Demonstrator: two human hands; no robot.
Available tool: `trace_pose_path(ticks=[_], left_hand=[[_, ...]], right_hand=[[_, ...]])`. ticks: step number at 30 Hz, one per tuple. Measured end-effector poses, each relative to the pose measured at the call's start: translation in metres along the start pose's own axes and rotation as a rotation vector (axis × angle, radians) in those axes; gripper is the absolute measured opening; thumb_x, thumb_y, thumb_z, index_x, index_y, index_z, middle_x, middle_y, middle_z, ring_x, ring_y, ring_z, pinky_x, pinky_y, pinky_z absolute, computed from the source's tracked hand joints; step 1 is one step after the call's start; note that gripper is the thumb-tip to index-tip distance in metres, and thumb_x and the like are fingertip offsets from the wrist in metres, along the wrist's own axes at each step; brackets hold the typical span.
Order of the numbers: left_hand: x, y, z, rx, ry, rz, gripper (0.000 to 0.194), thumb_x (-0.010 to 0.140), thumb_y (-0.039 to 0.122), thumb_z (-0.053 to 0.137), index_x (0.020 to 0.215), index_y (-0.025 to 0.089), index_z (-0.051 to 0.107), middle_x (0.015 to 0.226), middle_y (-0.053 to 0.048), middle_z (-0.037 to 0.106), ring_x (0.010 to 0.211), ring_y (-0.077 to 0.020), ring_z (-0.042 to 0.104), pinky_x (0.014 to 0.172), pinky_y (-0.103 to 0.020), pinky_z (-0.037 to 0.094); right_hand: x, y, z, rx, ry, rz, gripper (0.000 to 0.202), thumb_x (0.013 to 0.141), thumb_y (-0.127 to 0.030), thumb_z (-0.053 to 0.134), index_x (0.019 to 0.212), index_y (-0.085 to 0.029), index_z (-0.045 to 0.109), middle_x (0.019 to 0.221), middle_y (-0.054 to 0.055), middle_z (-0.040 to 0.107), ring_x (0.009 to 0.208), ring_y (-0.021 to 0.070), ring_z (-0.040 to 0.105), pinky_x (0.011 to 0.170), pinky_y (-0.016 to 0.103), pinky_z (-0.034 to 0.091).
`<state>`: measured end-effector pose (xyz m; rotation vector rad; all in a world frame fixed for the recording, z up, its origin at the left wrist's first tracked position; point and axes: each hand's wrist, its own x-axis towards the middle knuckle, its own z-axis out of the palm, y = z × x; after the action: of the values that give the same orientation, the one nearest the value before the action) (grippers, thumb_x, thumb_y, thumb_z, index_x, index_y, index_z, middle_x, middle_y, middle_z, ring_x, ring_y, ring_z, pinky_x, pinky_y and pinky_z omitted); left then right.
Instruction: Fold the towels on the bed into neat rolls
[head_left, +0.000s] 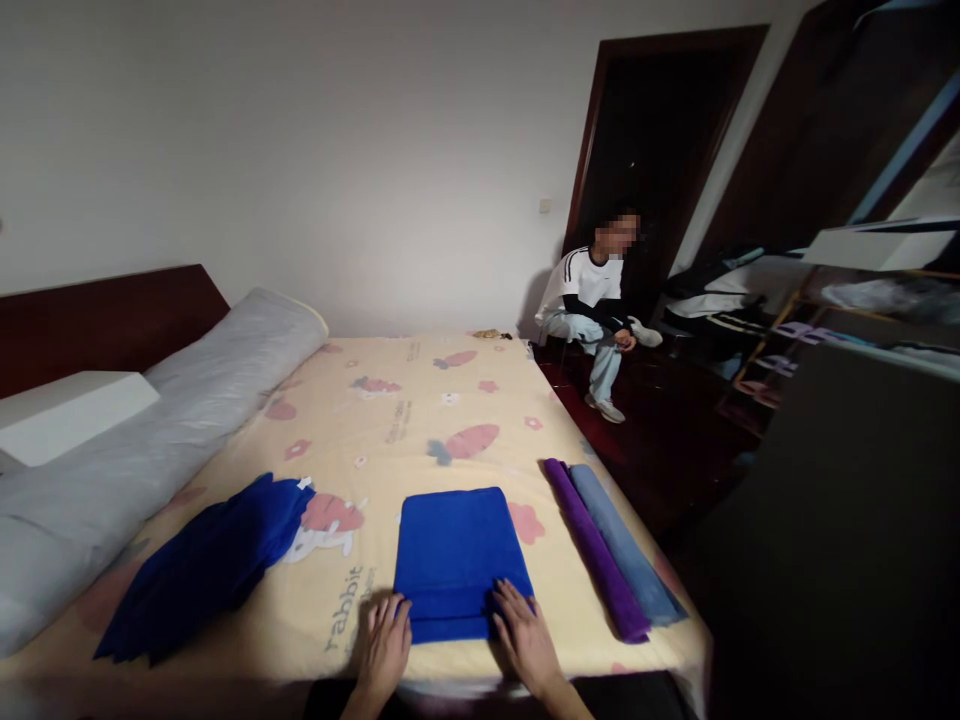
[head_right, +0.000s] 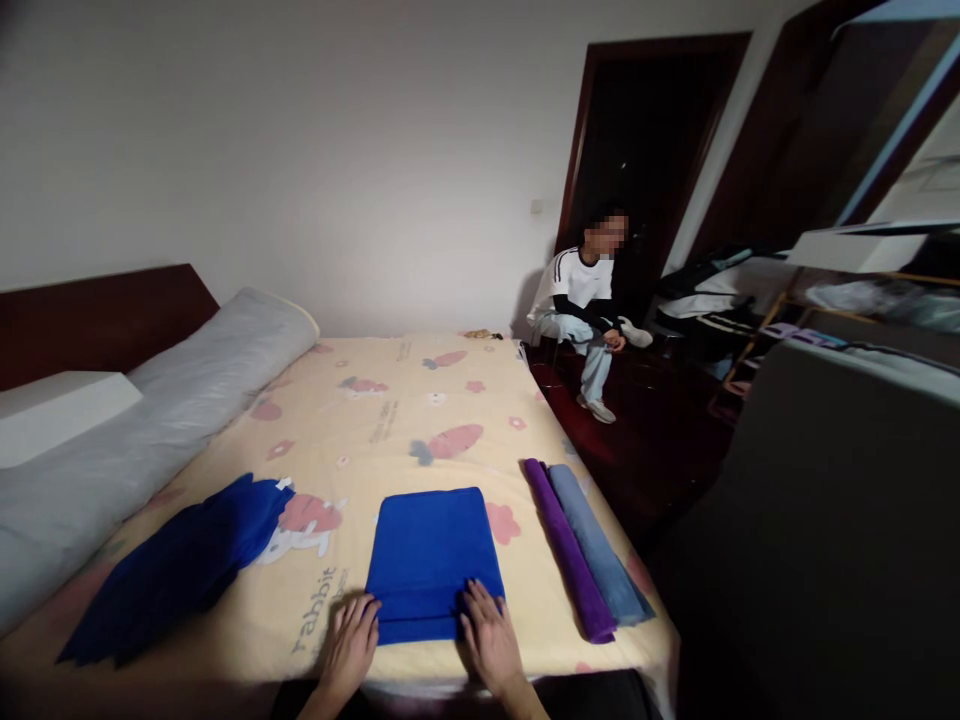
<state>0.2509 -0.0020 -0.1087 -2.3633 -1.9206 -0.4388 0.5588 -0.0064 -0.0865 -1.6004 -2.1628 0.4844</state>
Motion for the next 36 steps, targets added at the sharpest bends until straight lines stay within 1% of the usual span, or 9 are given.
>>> trace_pose_path(ticks=[5, 9, 12, 17, 20, 23, 28, 32, 36], left_hand=[[0.009, 0.024, -0.004, -0.069, -0.041, 0.162, 0.045, 0.092, 0.017, 0.034, 0.128, 0.022, 0.06, 0.131, -0.005, 0.066, 0.119, -0.0159, 0.061, 0.1, -0.028, 0.052], [0.005, 0.028, -0.005, -0.104, -0.023, 0.247, 0.043, 0.095, 0.027, 0.037, 0.134, 0.026, 0.055, 0.138, -0.002, 0.061, 0.124, -0.0154, 0.058, 0.102, -0.028, 0.051], [0.002, 0.014, -0.007, -0.09, -0.024, 0.176, 0.037, 0.094, 0.032, 0.041, 0.124, 0.026, 0.062, 0.131, -0.003, 0.066, 0.117, -0.019, 0.063, 0.098, -0.034, 0.054], [0.002, -0.011, -0.013, -0.068, 0.024, -0.025, 0.033, 0.093, 0.026, 0.039, 0.103, 0.025, 0.07, 0.112, -0.004, 0.073, 0.107, -0.0208, 0.066, 0.095, -0.039, 0.052], [0.003, -0.012, -0.014, -0.063, 0.023, -0.064, 0.033, 0.093, 0.025, 0.038, 0.099, 0.024, 0.071, 0.11, -0.004, 0.073, 0.106, -0.0205, 0.065, 0.095, -0.039, 0.05], [0.004, -0.006, -0.014, -0.046, 0.043, -0.099, 0.033, 0.093, 0.027, 0.038, 0.097, 0.024, 0.071, 0.111, -0.005, 0.072, 0.107, -0.0217, 0.063, 0.096, -0.04, 0.048], [0.01, 0.014, -0.013, -0.083, 0.076, -0.03, 0.035, 0.094, 0.026, 0.036, 0.103, 0.026, 0.07, 0.113, -0.005, 0.072, 0.106, -0.0207, 0.065, 0.096, -0.039, 0.051], [0.011, 0.04, -0.006, -0.134, 0.054, 0.161, 0.039, 0.095, 0.024, 0.033, 0.114, 0.026, 0.068, 0.118, -0.004, 0.072, 0.109, -0.0175, 0.066, 0.095, -0.033, 0.055], [0.006, 0.049, 0.004, -0.115, 0.026, 0.282, 0.04, 0.095, 0.025, 0.036, 0.128, 0.028, 0.06, 0.132, -0.002, 0.066, 0.118, -0.0153, 0.062, 0.099, -0.029, 0.054]], right_hand=[[0.012, -0.054, 0.0, 0.158, -0.249, -0.142, 0.051, 0.101, -0.05, 0.027, 0.142, -0.028, 0.047, 0.153, 0.006, 0.039, 0.143, 0.0236, 0.033, 0.116, 0.049, 0.026], [0.018, -0.065, 0.008, 0.151, -0.329, -0.171, 0.053, 0.099, -0.052, 0.031, 0.145, -0.027, 0.043, 0.153, 0.008, 0.039, 0.143, 0.0248, 0.033, 0.116, 0.05, 0.024], [0.017, -0.048, 0.009, 0.094, -0.268, -0.119, 0.05, 0.099, -0.051, 0.033, 0.14, -0.028, 0.05, 0.15, 0.007, 0.045, 0.14, 0.0257, 0.038, 0.115, 0.051, 0.026], [0.002, 0.009, -0.005, -0.025, -0.069, 0.03, 0.045, 0.1, -0.044, 0.032, 0.13, -0.026, 0.06, 0.146, 0.009, 0.05, 0.136, 0.0264, 0.044, 0.109, 0.051, 0.034], [-0.008, 0.038, -0.01, -0.041, -0.002, 0.075, 0.044, 0.1, -0.043, 0.033, 0.129, -0.024, 0.061, 0.145, 0.01, 0.051, 0.134, 0.0263, 0.047, 0.106, 0.051, 0.038], [-0.012, 0.045, -0.009, -0.039, 0.053, 0.081, 0.044, 0.1, -0.044, 0.034, 0.128, -0.025, 0.061, 0.144, 0.009, 0.052, 0.133, 0.0265, 0.048, 0.105, 0.051, 0.04], [-0.006, 0.009, -0.004, 0.005, 0.036, 0.016, 0.044, 0.101, -0.044, 0.032, 0.134, -0.028, 0.056, 0.148, 0.007, 0.048, 0.137, 0.0256, 0.043, 0.109, 0.05, 0.038], [0.005, -0.036, 0.003, 0.114, -0.132, -0.133, 0.044, 0.101, -0.043, 0.031, 0.14, -0.033, 0.049, 0.15, 0.004, 0.045, 0.139, 0.0227, 0.039, 0.114, 0.047, 0.032], [0.017, -0.06, 0.018, 0.144, -0.278, -0.173, 0.047, 0.1, -0.035, 0.033, 0.144, -0.026, 0.045, 0.15, 0.008, 0.044, 0.14, 0.0236, 0.038, 0.116, 0.047, 0.029]])
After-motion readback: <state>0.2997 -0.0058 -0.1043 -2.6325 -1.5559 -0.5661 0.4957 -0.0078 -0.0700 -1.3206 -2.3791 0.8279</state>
